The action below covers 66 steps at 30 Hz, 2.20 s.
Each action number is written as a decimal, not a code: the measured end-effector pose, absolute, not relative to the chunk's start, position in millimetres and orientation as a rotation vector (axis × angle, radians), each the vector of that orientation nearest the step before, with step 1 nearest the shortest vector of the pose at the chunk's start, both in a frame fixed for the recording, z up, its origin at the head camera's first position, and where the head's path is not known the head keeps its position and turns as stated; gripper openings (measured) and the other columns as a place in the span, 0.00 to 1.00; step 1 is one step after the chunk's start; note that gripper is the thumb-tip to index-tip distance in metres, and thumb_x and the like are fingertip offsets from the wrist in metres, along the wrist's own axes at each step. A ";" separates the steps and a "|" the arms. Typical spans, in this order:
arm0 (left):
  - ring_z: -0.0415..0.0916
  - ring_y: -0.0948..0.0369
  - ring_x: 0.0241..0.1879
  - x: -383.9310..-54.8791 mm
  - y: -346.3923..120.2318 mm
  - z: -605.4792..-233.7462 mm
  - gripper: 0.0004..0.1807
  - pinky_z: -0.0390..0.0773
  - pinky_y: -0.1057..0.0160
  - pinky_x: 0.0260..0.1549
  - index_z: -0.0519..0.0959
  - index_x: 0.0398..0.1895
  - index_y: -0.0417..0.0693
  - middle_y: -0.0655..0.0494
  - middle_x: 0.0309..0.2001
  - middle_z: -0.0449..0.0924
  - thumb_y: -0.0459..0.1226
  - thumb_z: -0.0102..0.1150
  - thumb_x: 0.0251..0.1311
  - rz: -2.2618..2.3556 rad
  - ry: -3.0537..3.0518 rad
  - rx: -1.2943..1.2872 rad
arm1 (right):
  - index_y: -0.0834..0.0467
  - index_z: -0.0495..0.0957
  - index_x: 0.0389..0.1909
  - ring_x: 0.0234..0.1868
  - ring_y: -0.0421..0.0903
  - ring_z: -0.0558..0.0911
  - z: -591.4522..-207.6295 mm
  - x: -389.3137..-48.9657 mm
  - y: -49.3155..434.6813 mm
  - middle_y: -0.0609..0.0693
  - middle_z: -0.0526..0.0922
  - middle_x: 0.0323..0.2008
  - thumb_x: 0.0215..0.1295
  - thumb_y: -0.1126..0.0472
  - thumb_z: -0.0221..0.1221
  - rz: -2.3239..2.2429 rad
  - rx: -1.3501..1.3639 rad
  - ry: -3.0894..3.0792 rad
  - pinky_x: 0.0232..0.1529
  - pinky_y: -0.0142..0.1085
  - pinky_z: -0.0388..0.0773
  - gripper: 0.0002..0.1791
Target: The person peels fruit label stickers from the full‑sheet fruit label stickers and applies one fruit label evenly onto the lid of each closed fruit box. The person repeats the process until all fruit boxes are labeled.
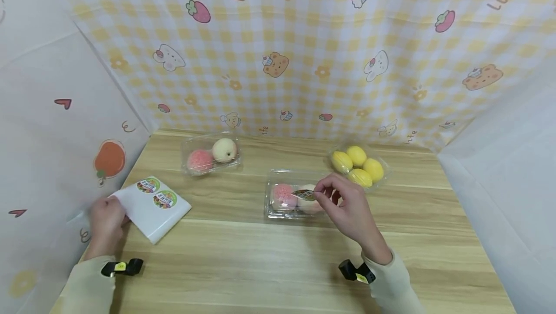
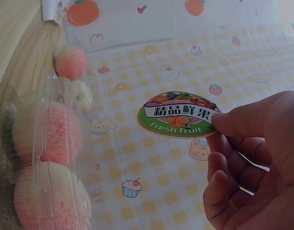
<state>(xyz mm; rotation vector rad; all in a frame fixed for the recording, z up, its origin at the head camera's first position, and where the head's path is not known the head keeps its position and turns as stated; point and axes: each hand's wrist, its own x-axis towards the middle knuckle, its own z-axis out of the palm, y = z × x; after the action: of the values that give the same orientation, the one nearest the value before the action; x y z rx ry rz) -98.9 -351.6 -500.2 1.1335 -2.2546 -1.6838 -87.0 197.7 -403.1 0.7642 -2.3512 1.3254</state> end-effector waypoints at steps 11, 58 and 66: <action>0.58 0.24 0.76 -111.7 -365.6 -495.1 0.35 0.62 0.29 0.73 0.56 0.76 0.15 0.15 0.75 0.58 0.41 0.21 0.86 -1.251 -2.641 1.157 | 0.52 0.85 0.39 0.30 0.41 0.78 -403.1 -86.9 198.2 0.40 0.83 0.32 0.69 0.75 0.71 1.330 0.772 -2.351 0.26 0.31 0.76 0.13; 0.75 0.32 0.46 -157.6 -373.7 -492.8 0.21 0.77 0.35 0.45 0.71 0.61 0.21 0.23 0.49 0.79 0.35 0.45 0.81 -0.663 -3.034 0.770 | 0.51 0.85 0.39 0.28 0.39 0.77 -404.8 -89.2 199.6 0.39 0.83 0.32 0.69 0.74 0.71 1.301 0.814 -2.358 0.26 0.32 0.77 0.13; 0.79 0.38 0.34 -158.3 -366.6 -485.0 0.14 0.83 0.44 0.33 0.75 0.43 0.16 0.28 0.32 0.79 0.28 0.53 0.72 -0.424 -3.161 0.737 | 0.51 0.85 0.39 0.27 0.40 0.76 -405.2 -88.1 200.1 0.40 0.83 0.32 0.69 0.74 0.71 1.305 0.817 -2.360 0.26 0.32 0.77 0.13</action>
<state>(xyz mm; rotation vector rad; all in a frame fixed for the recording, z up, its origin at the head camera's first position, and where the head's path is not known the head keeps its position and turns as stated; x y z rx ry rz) -158.3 -366.6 -485.0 0.7365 -3.1610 -0.4238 -88.1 200.1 -405.2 0.8169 -2.3598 1.3053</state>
